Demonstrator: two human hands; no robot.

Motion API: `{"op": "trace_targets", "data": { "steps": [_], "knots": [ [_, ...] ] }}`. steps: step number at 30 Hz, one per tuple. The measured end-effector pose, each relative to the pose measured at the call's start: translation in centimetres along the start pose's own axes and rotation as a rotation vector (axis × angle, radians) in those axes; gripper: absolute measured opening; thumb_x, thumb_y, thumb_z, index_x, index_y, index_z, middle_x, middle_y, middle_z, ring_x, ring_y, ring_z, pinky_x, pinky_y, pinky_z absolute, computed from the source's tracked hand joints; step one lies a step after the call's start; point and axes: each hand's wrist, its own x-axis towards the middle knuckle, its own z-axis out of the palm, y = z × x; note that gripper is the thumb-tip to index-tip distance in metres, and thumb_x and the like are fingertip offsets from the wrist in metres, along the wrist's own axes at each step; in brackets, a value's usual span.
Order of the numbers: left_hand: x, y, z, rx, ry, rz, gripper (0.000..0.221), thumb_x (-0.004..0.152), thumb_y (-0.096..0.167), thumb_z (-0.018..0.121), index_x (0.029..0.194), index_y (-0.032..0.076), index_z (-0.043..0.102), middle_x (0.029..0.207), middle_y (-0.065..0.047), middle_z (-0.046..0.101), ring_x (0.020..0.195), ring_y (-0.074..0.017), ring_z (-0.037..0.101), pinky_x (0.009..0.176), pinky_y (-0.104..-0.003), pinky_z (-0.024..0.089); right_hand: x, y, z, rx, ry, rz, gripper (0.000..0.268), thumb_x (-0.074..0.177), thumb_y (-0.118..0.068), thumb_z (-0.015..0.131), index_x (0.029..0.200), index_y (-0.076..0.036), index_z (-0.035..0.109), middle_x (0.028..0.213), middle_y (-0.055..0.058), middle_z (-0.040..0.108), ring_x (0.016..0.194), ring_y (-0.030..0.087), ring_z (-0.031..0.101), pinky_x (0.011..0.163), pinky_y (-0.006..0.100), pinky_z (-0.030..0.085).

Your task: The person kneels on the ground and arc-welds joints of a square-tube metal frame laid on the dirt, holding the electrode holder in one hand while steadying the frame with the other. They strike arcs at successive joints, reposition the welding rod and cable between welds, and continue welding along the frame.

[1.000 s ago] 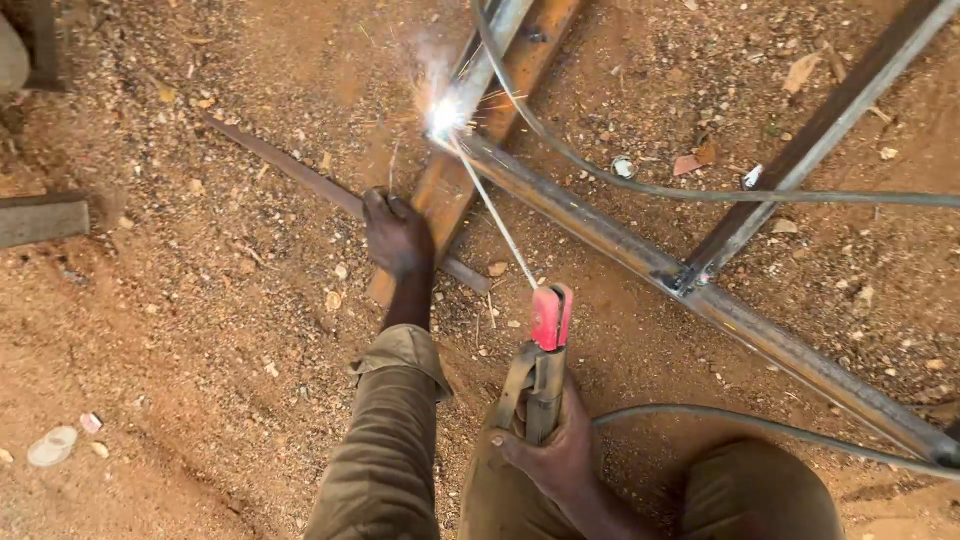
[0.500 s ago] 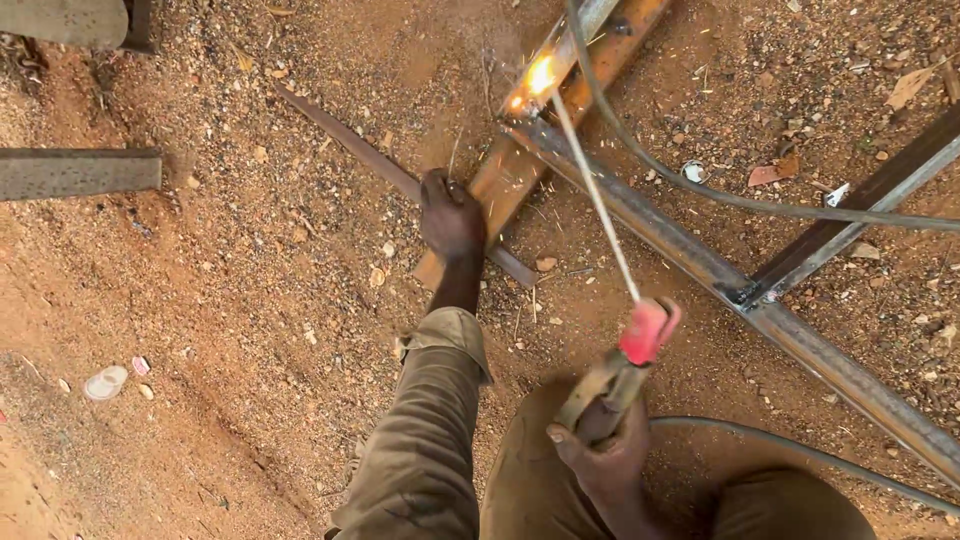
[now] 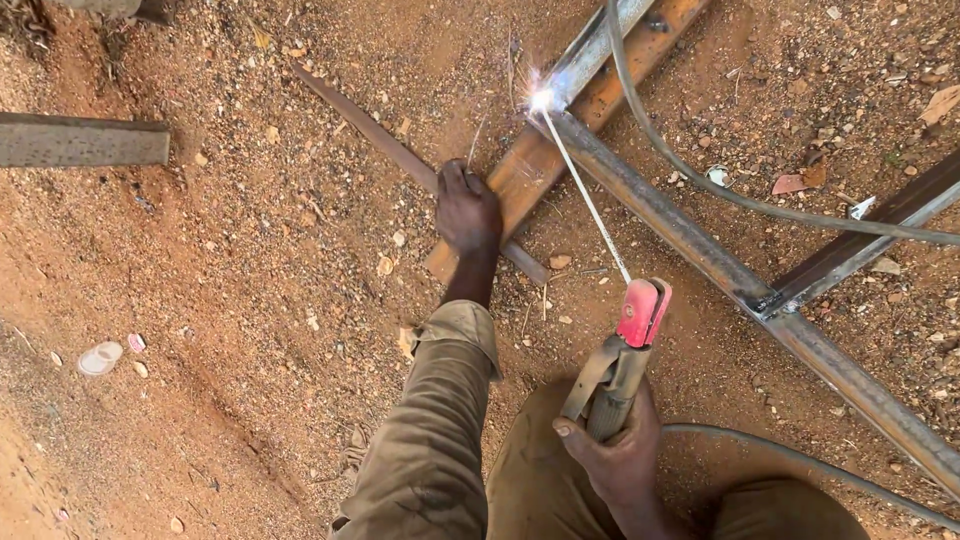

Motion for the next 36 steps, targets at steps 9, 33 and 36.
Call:
{"op": "trace_targets", "data": {
  "steps": [9, 33, 36],
  "knots": [
    [0.1, -0.2, 0.1, 0.006, 0.031, 0.04, 0.019, 0.103, 0.018, 0.048, 0.113, 0.007, 0.061, 0.101, -0.012, 0.071, 0.074, -0.0232, 0.071, 0.068, -0.043, 0.061, -0.1, -0.3, -1.4, -0.059, 0.008, 0.014, 0.061, 0.077, -0.012, 0.086, 0.127, -0.002, 0.052, 0.101, 0.002, 0.063, 0.087, 0.01, 0.062, 0.078, 0.026, 0.055],
    [0.0, 0.3, -0.2, 0.019, -0.048, -0.019, 0.024, 0.1, 0.02, 0.047, 0.116, 0.006, 0.058, 0.106, -0.015, 0.07, 0.08, -0.0279, 0.072, 0.073, -0.047, 0.061, 0.7, -4.3, -2.1, -0.141, 0.011, 0.136, 0.059, 0.076, -0.005, 0.082, 0.128, -0.002, 0.054, 0.101, 0.006, 0.068, 0.089, 0.014, 0.068, 0.079, 0.03, 0.058],
    [0.1, 0.0, 0.1, 0.007, -0.031, -0.013, 0.024, 0.101, 0.021, 0.047, 0.117, 0.005, 0.057, 0.106, -0.014, 0.07, 0.079, -0.0267, 0.072, 0.071, -0.046, 0.062, 1.3, -5.7, -1.0, -0.152, -0.008, 0.144, 0.062, 0.073, -0.001, 0.083, 0.128, -0.003, 0.053, 0.105, 0.007, 0.067, 0.094, 0.014, 0.068, 0.082, 0.031, 0.059]
  ]
}}
